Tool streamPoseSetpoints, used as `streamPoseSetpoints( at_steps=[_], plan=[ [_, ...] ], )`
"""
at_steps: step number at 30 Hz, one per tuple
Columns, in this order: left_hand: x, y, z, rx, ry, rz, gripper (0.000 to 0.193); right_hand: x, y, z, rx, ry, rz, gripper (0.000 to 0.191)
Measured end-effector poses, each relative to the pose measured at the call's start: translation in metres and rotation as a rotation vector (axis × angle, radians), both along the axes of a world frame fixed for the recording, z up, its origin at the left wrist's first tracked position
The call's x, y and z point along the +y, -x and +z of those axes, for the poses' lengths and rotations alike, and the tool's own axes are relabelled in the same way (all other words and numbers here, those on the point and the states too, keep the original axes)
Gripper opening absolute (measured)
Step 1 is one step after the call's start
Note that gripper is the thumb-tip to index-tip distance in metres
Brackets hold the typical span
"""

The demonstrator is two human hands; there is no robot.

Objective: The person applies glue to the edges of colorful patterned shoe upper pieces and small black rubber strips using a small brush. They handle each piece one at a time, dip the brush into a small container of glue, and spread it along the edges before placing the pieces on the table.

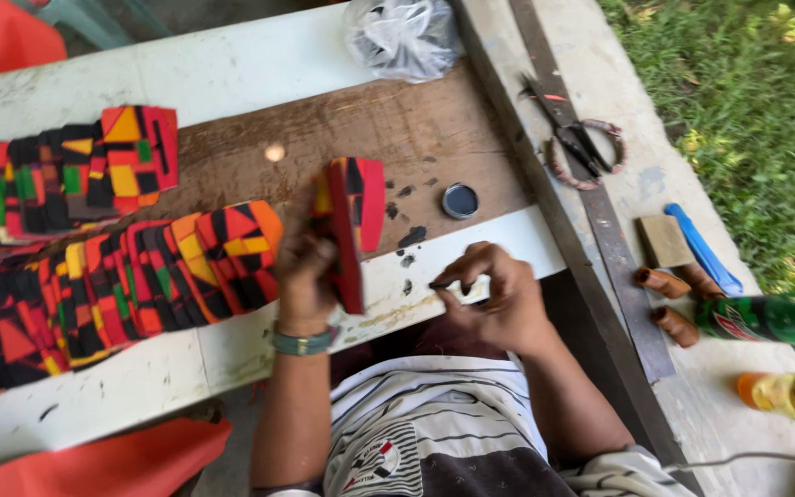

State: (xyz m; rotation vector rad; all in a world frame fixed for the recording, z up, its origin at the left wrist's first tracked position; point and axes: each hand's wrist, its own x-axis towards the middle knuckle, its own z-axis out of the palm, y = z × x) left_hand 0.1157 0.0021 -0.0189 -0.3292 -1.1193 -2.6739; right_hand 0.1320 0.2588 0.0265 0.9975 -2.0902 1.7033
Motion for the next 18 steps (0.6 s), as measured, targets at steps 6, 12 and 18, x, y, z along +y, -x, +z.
streamPoseSetpoints(
  at_steps=[6, 12, 18],
  plan=[
    [-0.095, -0.007, 0.009, -0.125, 0.402, 0.465, 0.070, 0.038, 0.023, -0.048, -0.328, 0.306, -0.018, 0.037],
    [-0.072, 0.021, -0.022, -0.239, 0.647, 0.529, 0.065, 0.053, 0.051, -0.074, -0.400, 0.325, 0.034, 0.038],
    [-0.037, 0.054, -0.031, -0.430, 1.041, 0.597, 0.062, 0.074, 0.076, -0.078, -0.454, 0.324, 0.025, 0.038]
  ],
)
